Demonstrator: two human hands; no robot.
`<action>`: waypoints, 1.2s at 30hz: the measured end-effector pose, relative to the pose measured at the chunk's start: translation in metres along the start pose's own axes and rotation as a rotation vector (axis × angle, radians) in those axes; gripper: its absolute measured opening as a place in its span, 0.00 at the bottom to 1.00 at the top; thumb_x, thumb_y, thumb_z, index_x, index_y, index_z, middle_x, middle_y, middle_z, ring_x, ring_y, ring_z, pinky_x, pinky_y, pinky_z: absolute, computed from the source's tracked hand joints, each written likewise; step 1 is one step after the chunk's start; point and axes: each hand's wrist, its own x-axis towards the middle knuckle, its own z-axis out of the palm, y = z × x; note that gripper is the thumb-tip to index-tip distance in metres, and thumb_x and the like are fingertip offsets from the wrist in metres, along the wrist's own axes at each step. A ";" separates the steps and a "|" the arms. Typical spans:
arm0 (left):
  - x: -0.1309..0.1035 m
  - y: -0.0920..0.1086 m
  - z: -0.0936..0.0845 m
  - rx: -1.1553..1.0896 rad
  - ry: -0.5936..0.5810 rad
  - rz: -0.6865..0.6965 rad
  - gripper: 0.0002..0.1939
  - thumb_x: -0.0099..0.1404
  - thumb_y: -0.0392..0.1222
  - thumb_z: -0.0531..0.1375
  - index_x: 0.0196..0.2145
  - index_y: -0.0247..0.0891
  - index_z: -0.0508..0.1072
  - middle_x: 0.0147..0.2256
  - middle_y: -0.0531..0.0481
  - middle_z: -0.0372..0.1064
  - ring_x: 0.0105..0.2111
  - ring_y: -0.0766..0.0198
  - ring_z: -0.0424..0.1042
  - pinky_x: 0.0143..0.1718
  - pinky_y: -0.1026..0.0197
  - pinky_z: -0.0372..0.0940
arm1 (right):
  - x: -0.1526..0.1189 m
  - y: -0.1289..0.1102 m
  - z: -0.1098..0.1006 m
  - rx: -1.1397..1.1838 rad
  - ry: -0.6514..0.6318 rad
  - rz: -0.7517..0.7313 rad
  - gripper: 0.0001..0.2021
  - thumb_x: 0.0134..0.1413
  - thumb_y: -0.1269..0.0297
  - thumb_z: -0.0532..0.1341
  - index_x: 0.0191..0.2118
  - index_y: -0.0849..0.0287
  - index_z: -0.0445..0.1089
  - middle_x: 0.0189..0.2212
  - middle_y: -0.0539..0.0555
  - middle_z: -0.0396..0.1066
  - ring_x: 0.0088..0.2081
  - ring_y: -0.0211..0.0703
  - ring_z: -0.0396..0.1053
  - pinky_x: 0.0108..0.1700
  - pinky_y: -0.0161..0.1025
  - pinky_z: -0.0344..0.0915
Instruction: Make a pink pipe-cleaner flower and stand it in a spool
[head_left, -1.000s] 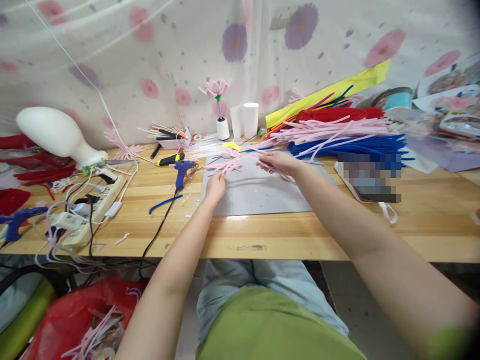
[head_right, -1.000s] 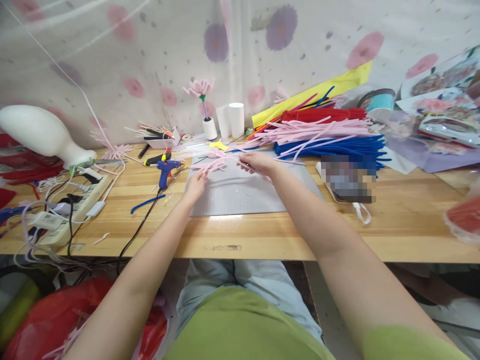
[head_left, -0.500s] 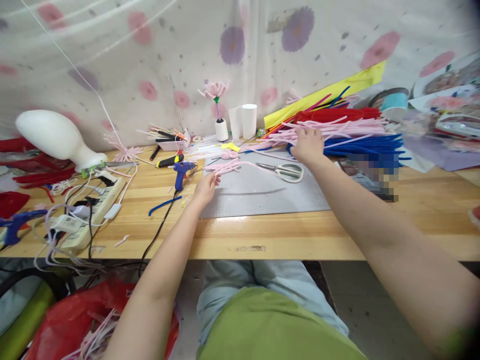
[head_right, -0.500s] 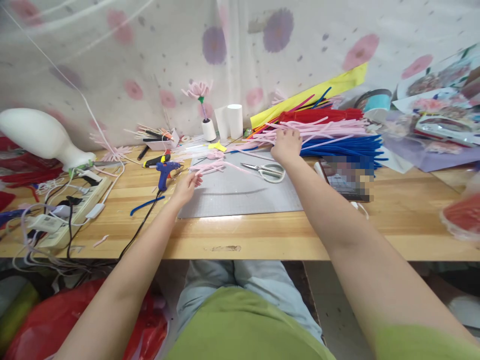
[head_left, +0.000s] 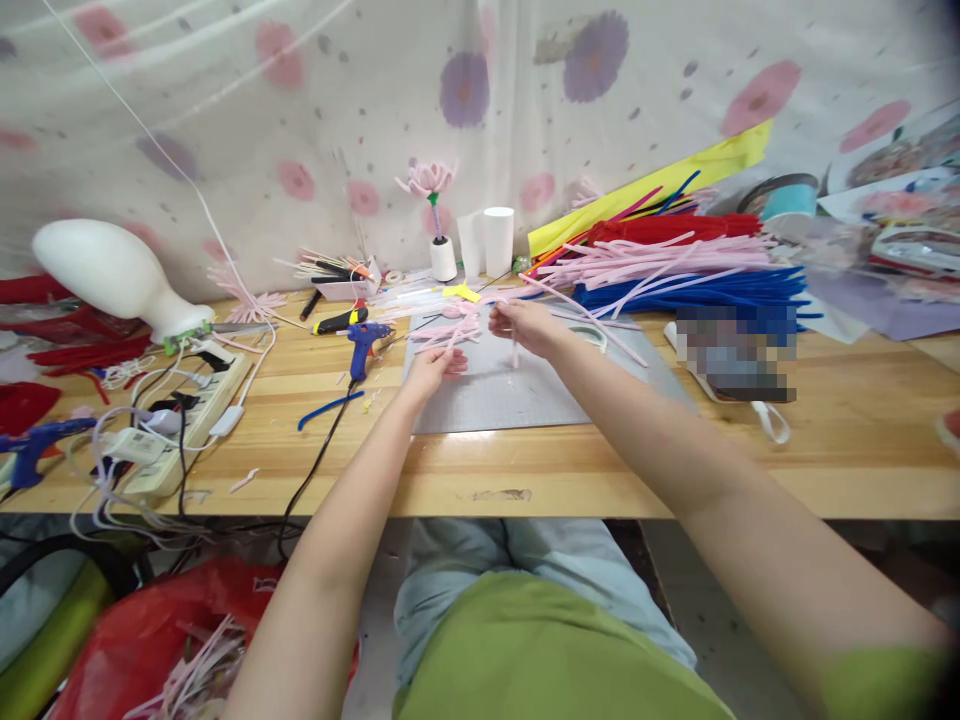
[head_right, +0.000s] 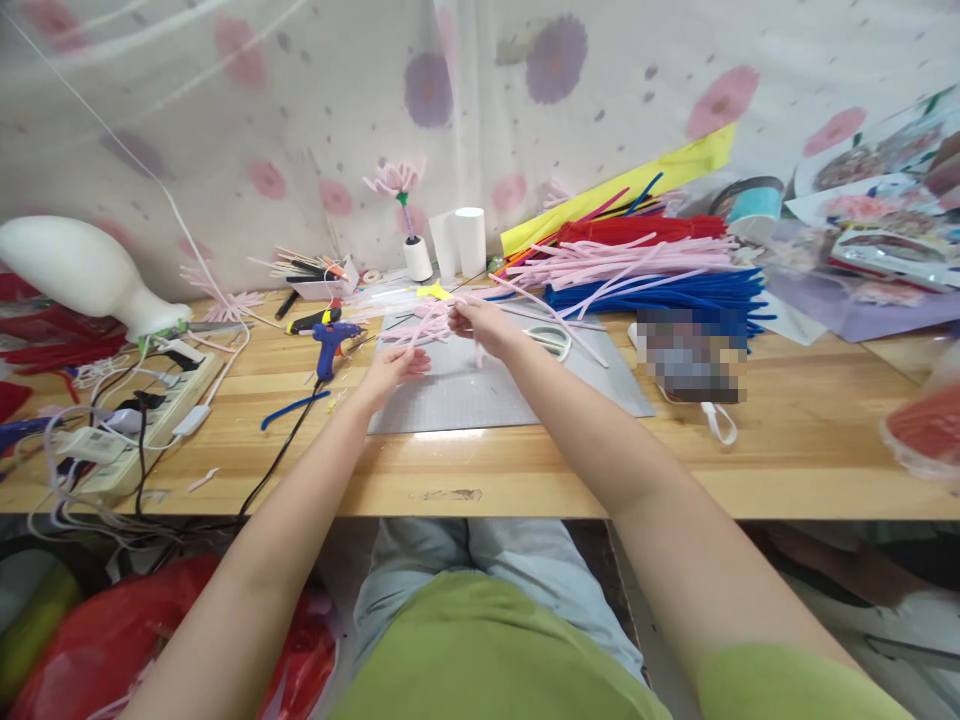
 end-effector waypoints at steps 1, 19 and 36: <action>-0.001 0.002 0.006 -0.102 -0.037 -0.058 0.10 0.63 0.39 0.52 0.35 0.30 0.70 0.35 0.41 0.73 0.33 0.64 0.73 0.40 0.57 0.66 | 0.000 0.000 0.005 0.177 -0.040 0.044 0.12 0.55 0.62 0.54 0.23 0.59 0.62 0.23 0.50 0.67 0.29 0.34 0.66 0.41 0.38 0.63; -0.010 0.014 0.033 -0.411 -0.336 -0.299 0.09 0.64 0.35 0.51 0.34 0.30 0.71 0.31 0.42 0.73 0.31 0.62 0.74 0.43 0.52 0.66 | 0.000 0.003 0.034 0.512 -0.250 -0.041 0.12 0.49 0.53 0.60 0.30 0.55 0.61 0.30 0.47 0.70 0.27 0.31 0.67 0.29 0.29 0.63; -0.003 0.006 0.038 -0.472 -0.358 -0.204 0.13 0.65 0.36 0.49 0.31 0.29 0.72 0.30 0.42 0.74 0.34 0.62 0.74 0.47 0.51 0.64 | -0.006 -0.005 0.048 0.375 -0.129 -0.133 0.12 0.53 0.54 0.55 0.27 0.57 0.59 0.23 0.45 0.59 0.21 0.29 0.52 0.17 0.27 0.42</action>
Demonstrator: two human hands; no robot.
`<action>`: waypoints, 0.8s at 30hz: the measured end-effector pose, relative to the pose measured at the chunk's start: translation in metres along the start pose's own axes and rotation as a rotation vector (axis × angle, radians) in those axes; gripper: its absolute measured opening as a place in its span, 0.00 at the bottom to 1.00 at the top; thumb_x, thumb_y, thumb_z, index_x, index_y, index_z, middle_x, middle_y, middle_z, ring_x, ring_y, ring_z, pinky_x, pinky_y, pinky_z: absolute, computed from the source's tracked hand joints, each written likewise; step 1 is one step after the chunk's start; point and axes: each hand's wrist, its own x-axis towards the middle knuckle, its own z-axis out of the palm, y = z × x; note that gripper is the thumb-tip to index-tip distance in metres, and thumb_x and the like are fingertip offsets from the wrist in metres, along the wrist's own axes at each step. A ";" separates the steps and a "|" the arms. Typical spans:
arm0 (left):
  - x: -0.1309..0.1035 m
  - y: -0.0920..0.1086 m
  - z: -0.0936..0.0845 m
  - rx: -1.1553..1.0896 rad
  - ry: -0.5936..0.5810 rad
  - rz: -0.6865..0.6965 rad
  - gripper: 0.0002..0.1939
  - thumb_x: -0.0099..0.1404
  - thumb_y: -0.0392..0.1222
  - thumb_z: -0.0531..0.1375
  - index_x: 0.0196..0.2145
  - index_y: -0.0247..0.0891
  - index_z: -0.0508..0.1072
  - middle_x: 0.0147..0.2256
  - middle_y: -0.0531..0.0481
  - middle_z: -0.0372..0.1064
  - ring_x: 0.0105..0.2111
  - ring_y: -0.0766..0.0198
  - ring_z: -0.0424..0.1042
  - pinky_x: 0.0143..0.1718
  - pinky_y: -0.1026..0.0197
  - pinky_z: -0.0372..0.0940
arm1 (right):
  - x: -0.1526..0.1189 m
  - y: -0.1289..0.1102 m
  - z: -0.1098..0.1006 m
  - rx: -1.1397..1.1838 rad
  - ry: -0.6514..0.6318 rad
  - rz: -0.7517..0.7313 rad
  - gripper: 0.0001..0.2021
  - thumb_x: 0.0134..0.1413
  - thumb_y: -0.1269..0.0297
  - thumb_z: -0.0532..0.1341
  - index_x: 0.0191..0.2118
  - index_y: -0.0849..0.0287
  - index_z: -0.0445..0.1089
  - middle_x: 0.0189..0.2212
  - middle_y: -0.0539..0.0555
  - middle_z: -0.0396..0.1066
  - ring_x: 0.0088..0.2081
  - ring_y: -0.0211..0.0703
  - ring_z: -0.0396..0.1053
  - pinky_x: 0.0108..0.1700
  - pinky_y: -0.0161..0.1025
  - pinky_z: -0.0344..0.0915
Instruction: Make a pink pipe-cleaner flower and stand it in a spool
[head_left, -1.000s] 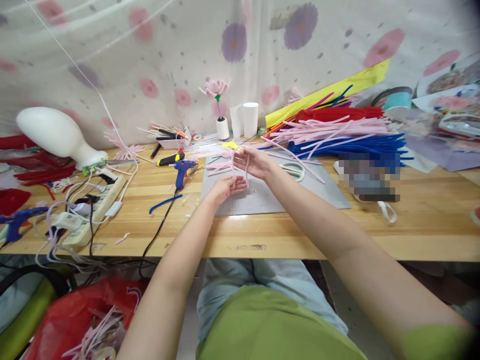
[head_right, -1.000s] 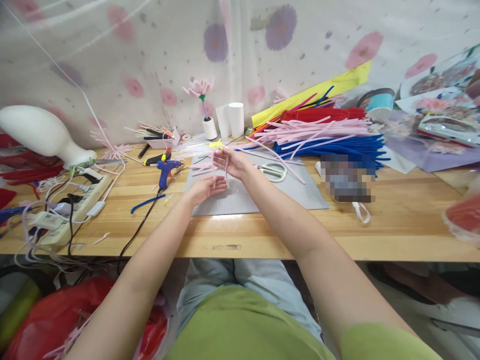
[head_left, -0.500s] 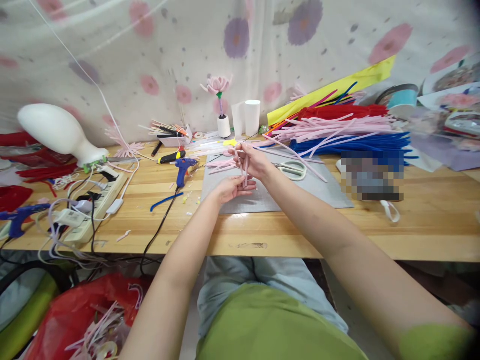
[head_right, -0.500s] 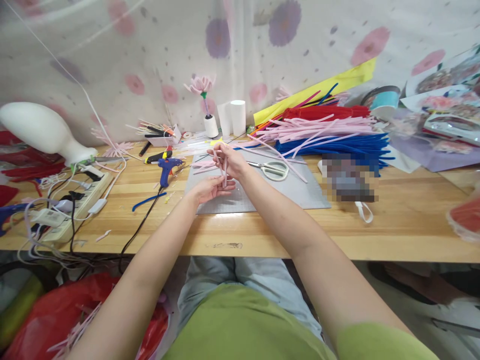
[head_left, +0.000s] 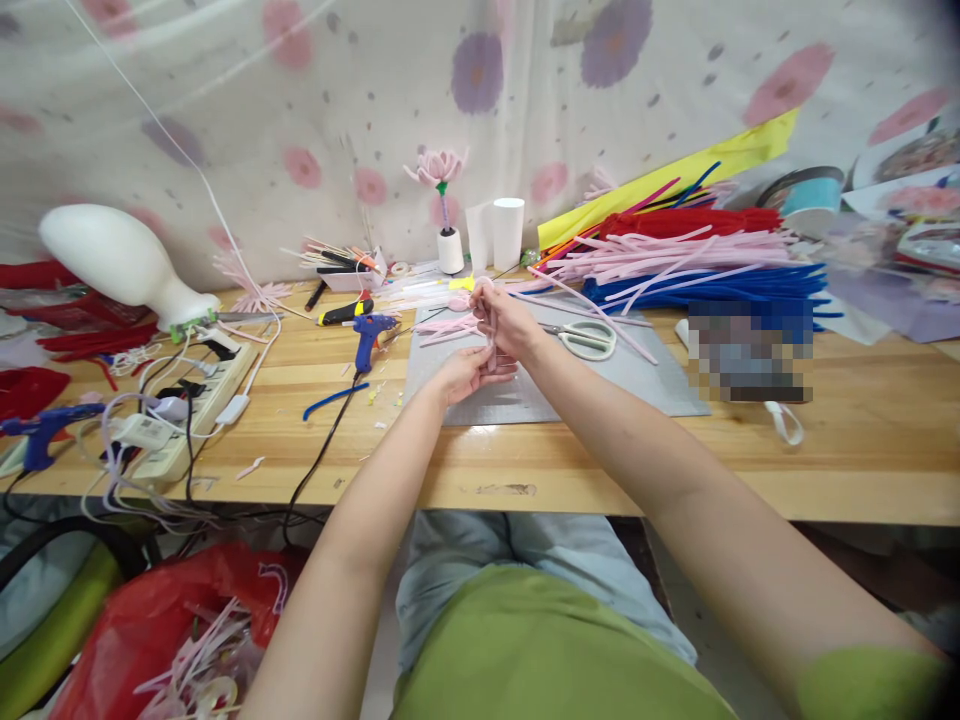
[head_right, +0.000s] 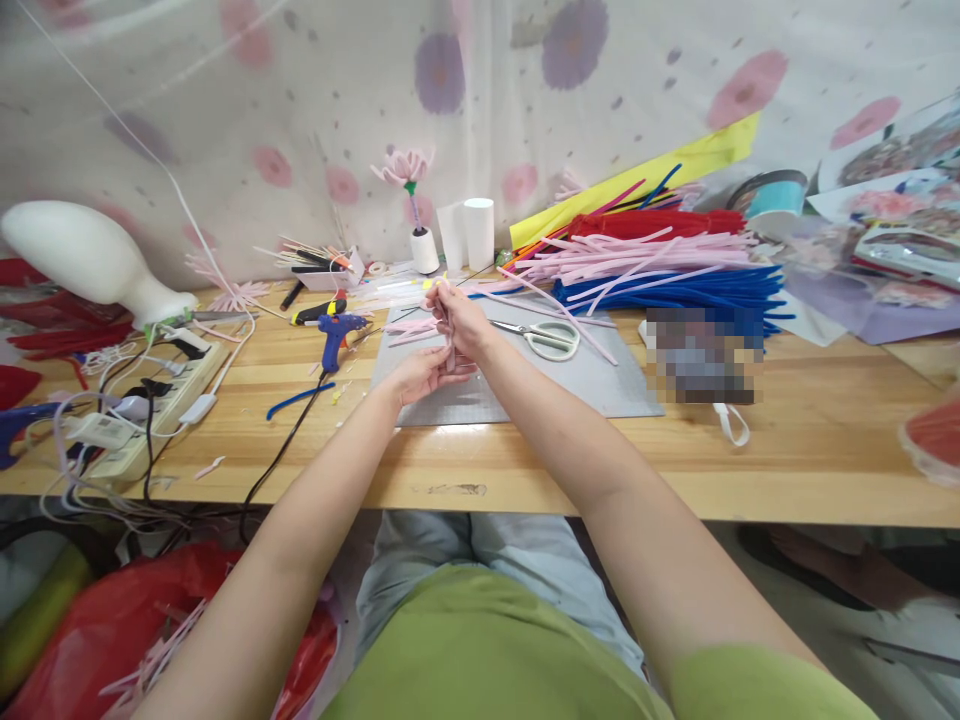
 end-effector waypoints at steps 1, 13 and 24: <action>0.001 -0.001 -0.001 0.009 -0.021 0.005 0.12 0.65 0.37 0.50 0.32 0.30 0.72 0.31 0.42 0.74 0.35 0.61 0.74 0.47 0.51 0.64 | 0.000 -0.001 0.000 0.000 0.002 0.004 0.12 0.53 0.54 0.55 0.27 0.57 0.59 0.22 0.45 0.59 0.21 0.29 0.52 0.17 0.27 0.42; 0.004 -0.004 0.000 0.052 0.028 0.052 0.12 0.64 0.40 0.51 0.32 0.31 0.70 0.31 0.43 0.74 0.36 0.59 0.74 0.43 0.52 0.66 | 0.003 0.005 -0.001 0.016 0.025 -0.027 0.15 0.49 0.49 0.58 0.28 0.55 0.59 0.22 0.45 0.61 0.22 0.29 0.55 0.17 0.27 0.43; -0.007 0.000 0.006 0.223 0.143 0.007 0.08 0.61 0.35 0.56 0.26 0.29 0.69 0.21 0.48 0.69 0.21 0.69 0.70 0.35 0.59 0.68 | 0.002 0.012 -0.007 0.071 0.129 0.044 0.12 0.50 0.53 0.58 0.27 0.56 0.59 0.25 0.46 0.65 0.23 0.30 0.59 0.21 0.28 0.53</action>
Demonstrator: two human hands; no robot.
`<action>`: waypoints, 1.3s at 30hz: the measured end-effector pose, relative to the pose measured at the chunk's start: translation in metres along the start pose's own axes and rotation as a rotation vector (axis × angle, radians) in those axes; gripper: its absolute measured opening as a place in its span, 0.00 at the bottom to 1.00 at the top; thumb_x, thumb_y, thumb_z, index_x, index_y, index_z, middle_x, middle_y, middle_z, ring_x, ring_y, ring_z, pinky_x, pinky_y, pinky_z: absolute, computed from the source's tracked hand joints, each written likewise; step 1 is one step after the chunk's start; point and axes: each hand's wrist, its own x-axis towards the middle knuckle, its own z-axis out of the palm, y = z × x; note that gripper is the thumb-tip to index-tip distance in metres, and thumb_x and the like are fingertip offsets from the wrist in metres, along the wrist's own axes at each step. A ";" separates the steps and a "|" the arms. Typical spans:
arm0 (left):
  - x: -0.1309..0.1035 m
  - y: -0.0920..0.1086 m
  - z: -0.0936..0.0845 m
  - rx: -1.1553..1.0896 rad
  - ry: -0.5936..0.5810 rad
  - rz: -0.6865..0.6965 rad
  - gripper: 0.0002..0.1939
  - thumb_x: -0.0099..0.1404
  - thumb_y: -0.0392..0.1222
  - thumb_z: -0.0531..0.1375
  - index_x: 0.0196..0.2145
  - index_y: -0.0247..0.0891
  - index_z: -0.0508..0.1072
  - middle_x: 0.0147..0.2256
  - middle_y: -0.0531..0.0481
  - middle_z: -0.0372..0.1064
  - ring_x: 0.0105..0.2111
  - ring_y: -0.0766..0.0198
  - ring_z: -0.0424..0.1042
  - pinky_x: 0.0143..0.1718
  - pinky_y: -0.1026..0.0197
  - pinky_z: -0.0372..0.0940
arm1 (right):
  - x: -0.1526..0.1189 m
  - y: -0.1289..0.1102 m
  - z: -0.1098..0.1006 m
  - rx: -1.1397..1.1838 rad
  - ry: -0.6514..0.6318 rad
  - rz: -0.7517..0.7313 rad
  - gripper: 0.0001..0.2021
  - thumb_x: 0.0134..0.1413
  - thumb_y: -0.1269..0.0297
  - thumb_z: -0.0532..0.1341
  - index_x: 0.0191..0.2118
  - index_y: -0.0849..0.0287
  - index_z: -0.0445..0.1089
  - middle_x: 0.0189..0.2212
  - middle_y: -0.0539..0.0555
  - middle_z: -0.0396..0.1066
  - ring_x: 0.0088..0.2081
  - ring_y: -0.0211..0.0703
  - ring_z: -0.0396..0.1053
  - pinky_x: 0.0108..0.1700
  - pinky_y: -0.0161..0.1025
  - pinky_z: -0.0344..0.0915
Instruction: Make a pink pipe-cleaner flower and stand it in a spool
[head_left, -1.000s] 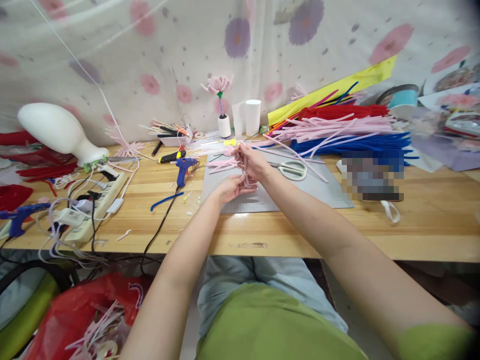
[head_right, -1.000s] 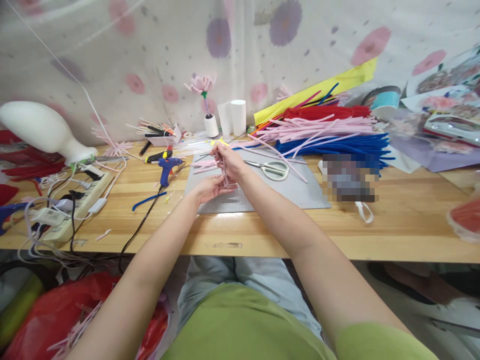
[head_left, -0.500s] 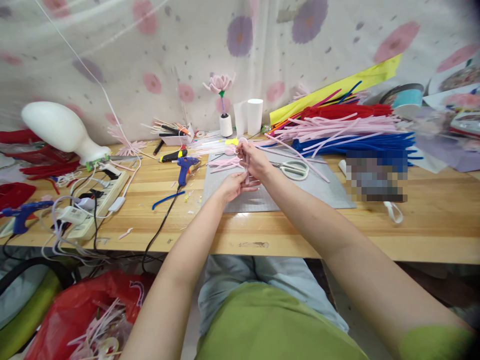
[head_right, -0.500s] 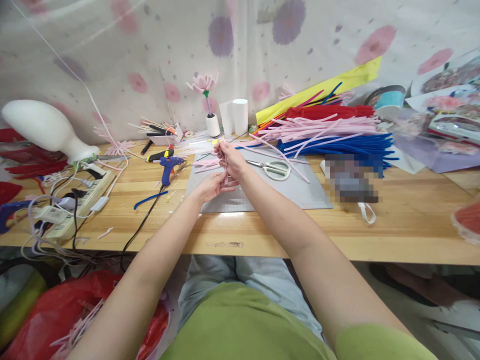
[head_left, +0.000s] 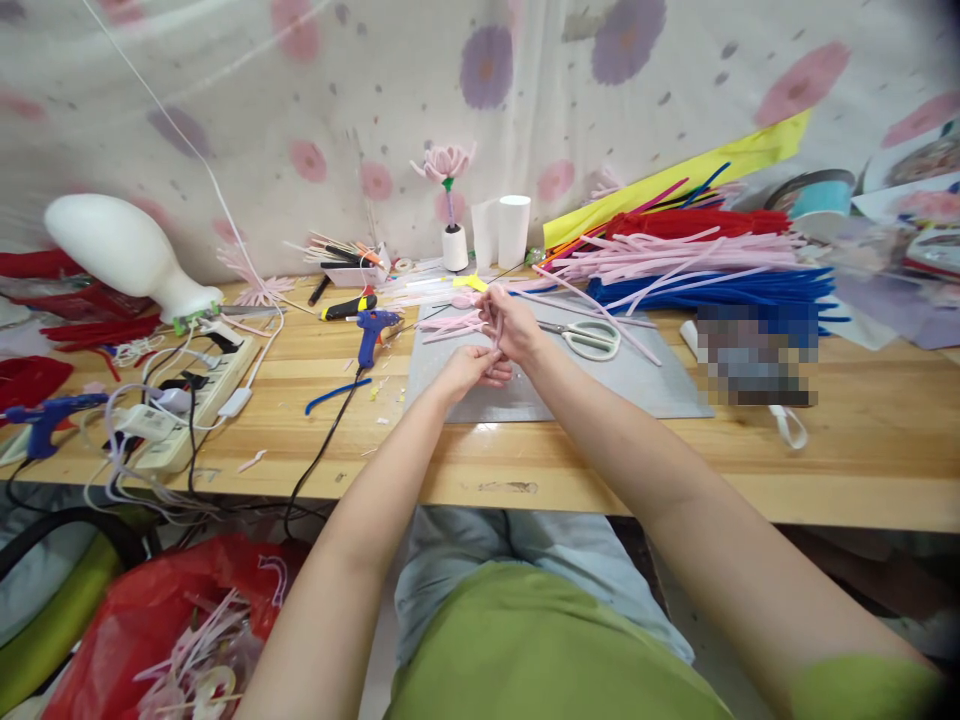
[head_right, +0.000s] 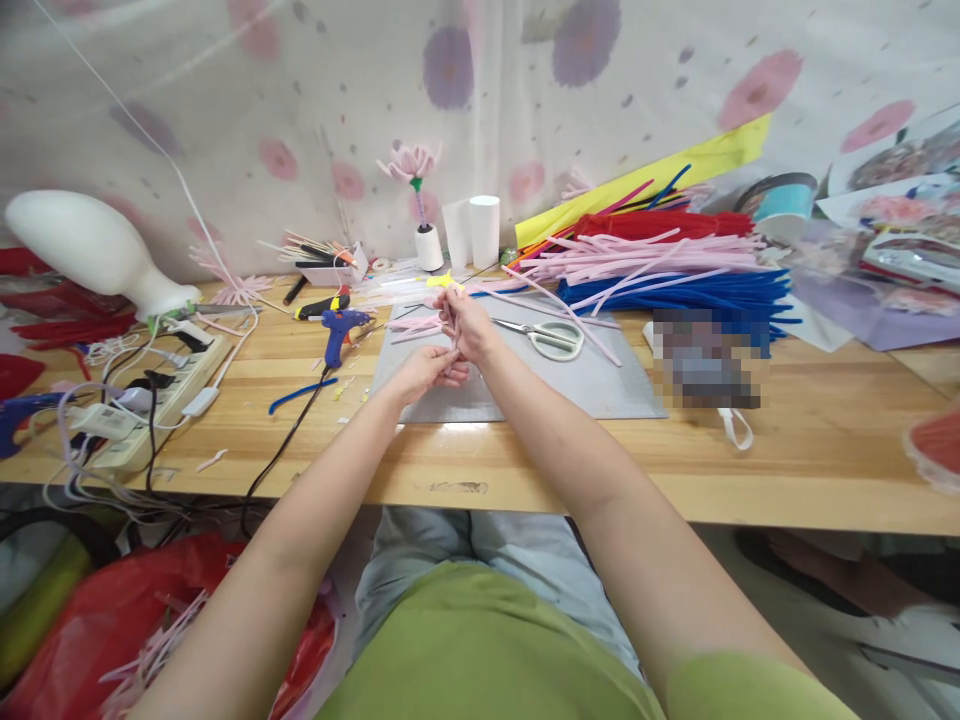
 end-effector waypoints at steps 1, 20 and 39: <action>-0.002 0.000 -0.004 0.010 -0.004 -0.011 0.08 0.61 0.35 0.56 0.26 0.28 0.69 0.20 0.49 0.69 0.20 0.70 0.69 0.34 0.60 0.68 | -0.001 -0.001 -0.005 0.023 -0.016 0.033 0.12 0.50 0.54 0.59 0.27 0.56 0.59 0.26 0.46 0.67 0.25 0.31 0.62 0.24 0.28 0.58; -0.017 0.002 -0.046 -0.173 -0.164 -0.202 0.08 0.63 0.33 0.53 0.32 0.28 0.71 0.19 0.55 0.60 0.17 0.78 0.62 0.20 0.74 0.65 | 0.000 0.028 -0.031 0.467 -0.138 0.165 0.14 0.59 0.55 0.50 0.38 0.60 0.66 0.28 0.52 0.71 0.34 0.37 0.70 0.46 0.40 0.66; -0.015 -0.001 -0.043 -0.080 -0.146 -0.219 0.09 0.63 0.32 0.52 0.32 0.27 0.71 0.21 0.52 0.65 0.18 0.76 0.66 0.22 0.71 0.67 | 0.013 0.021 0.006 0.489 0.214 0.120 0.23 0.58 0.45 0.39 0.21 0.58 0.47 0.10 0.41 0.44 0.12 0.27 0.44 0.14 0.25 0.47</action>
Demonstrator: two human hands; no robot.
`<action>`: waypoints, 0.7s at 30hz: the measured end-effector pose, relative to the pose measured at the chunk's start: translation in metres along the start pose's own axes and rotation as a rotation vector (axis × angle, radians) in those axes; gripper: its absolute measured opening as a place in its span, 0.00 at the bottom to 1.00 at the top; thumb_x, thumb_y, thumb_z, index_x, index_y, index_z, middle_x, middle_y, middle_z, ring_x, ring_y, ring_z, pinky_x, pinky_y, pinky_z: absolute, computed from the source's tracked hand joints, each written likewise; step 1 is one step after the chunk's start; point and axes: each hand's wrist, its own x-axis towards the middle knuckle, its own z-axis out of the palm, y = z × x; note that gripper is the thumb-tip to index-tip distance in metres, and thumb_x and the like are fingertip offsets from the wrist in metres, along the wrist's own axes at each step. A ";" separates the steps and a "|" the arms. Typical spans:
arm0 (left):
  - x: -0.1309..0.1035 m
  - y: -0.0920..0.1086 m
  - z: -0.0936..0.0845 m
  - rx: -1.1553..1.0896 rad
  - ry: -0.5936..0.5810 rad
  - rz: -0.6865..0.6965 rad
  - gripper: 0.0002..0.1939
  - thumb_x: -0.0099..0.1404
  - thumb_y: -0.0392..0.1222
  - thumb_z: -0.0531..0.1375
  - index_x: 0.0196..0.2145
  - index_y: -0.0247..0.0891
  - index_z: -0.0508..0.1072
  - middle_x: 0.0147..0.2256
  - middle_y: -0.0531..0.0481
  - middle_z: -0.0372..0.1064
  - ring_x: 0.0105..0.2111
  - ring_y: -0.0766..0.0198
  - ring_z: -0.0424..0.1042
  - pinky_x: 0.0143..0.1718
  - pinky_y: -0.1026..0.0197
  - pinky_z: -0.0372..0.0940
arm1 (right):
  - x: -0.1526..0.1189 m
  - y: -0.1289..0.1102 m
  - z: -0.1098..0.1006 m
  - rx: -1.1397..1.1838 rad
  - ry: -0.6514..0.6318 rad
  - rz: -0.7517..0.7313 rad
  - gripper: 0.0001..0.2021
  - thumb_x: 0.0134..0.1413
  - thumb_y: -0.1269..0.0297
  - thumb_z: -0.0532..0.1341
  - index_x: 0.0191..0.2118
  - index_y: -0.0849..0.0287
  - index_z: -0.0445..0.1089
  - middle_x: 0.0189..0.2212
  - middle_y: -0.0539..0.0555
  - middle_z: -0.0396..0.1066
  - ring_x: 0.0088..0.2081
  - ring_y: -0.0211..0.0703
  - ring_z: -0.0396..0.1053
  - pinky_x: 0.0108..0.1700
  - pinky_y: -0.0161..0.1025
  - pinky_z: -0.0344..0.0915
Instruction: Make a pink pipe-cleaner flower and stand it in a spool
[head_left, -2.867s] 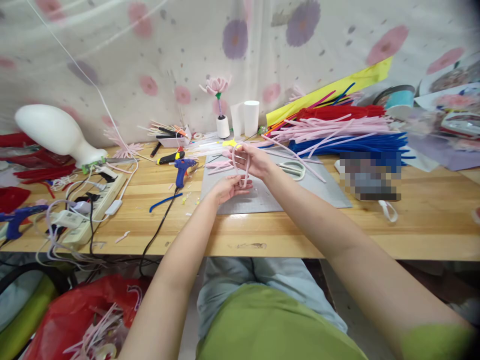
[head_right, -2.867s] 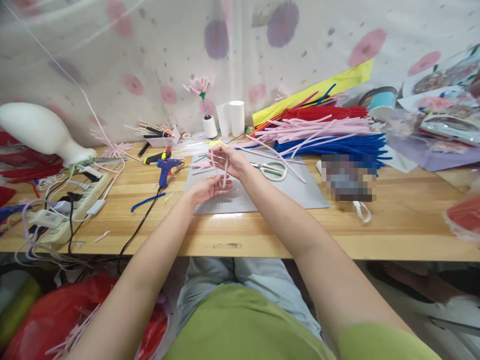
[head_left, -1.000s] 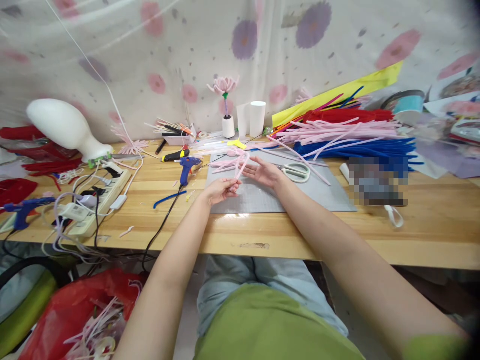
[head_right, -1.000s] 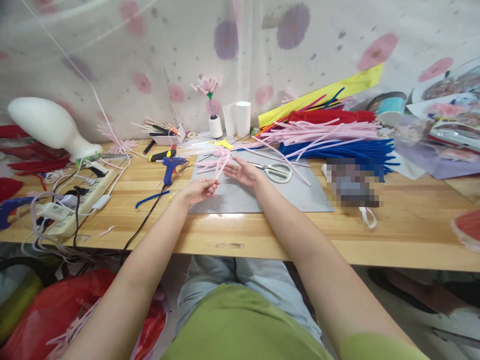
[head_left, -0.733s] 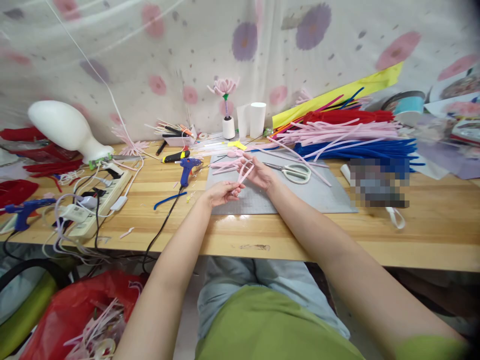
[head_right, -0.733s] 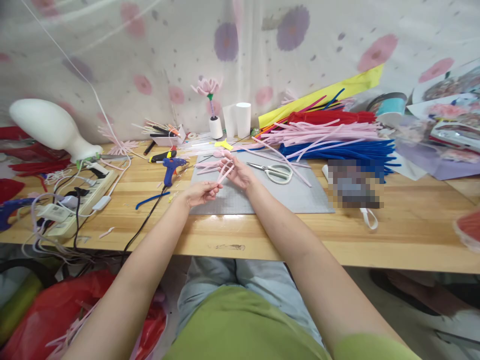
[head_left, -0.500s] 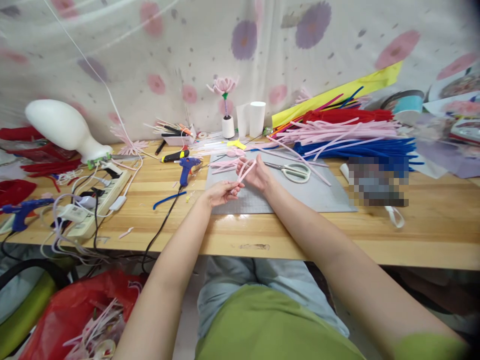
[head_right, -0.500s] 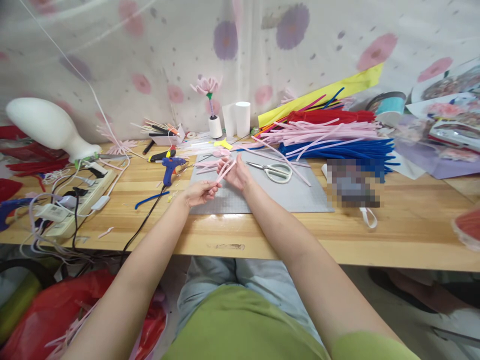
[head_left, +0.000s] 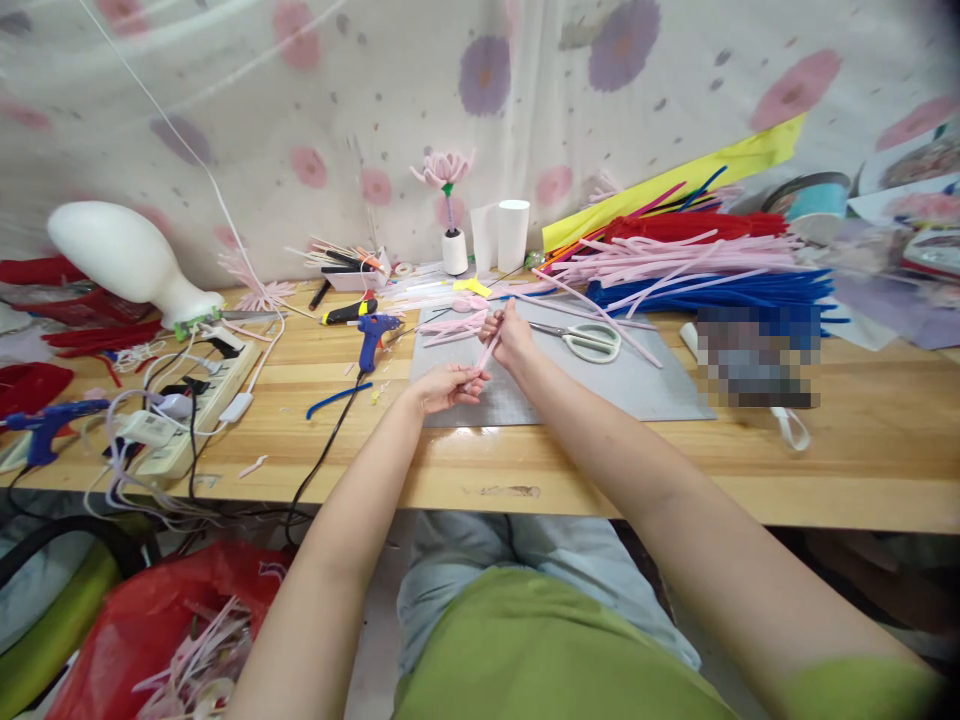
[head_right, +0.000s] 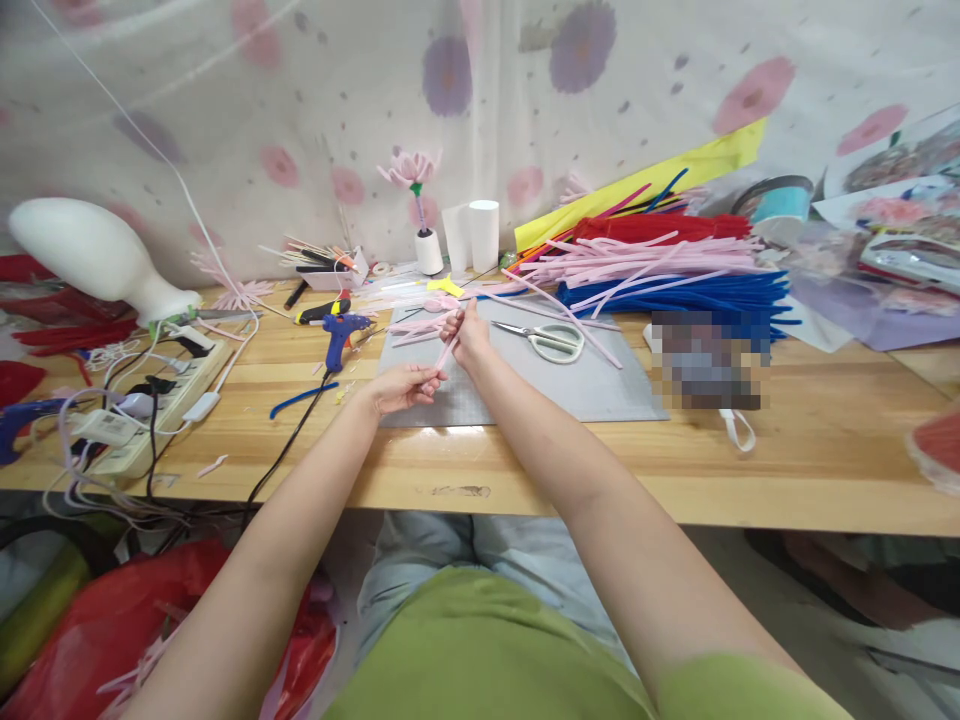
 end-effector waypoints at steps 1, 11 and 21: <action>0.000 0.000 0.001 0.014 0.001 -0.003 0.09 0.63 0.32 0.52 0.32 0.27 0.71 0.21 0.51 0.66 0.18 0.75 0.66 0.22 0.71 0.67 | 0.000 0.000 0.001 -0.022 0.015 -0.015 0.23 0.58 0.45 0.40 0.21 0.58 0.46 0.10 0.41 0.43 0.12 0.27 0.43 0.14 0.25 0.46; -0.014 0.002 0.003 0.339 0.018 -0.087 0.08 0.60 0.36 0.57 0.28 0.28 0.72 0.21 0.48 0.70 0.21 0.69 0.71 0.25 0.66 0.67 | 0.017 -0.031 -0.003 -0.441 0.222 -0.294 0.19 0.59 0.48 0.43 0.25 0.56 0.47 0.11 0.39 0.41 0.11 0.28 0.42 0.15 0.25 0.47; -0.020 0.014 -0.033 0.465 0.356 0.050 0.07 0.59 0.35 0.57 0.25 0.30 0.69 0.20 0.48 0.70 0.20 0.67 0.71 0.25 0.65 0.66 | -0.010 -0.121 -0.072 -2.371 0.202 -0.232 0.14 0.42 0.69 0.60 0.39 0.64 0.68 0.43 0.64 0.67 0.45 0.52 0.66 0.46 0.44 0.61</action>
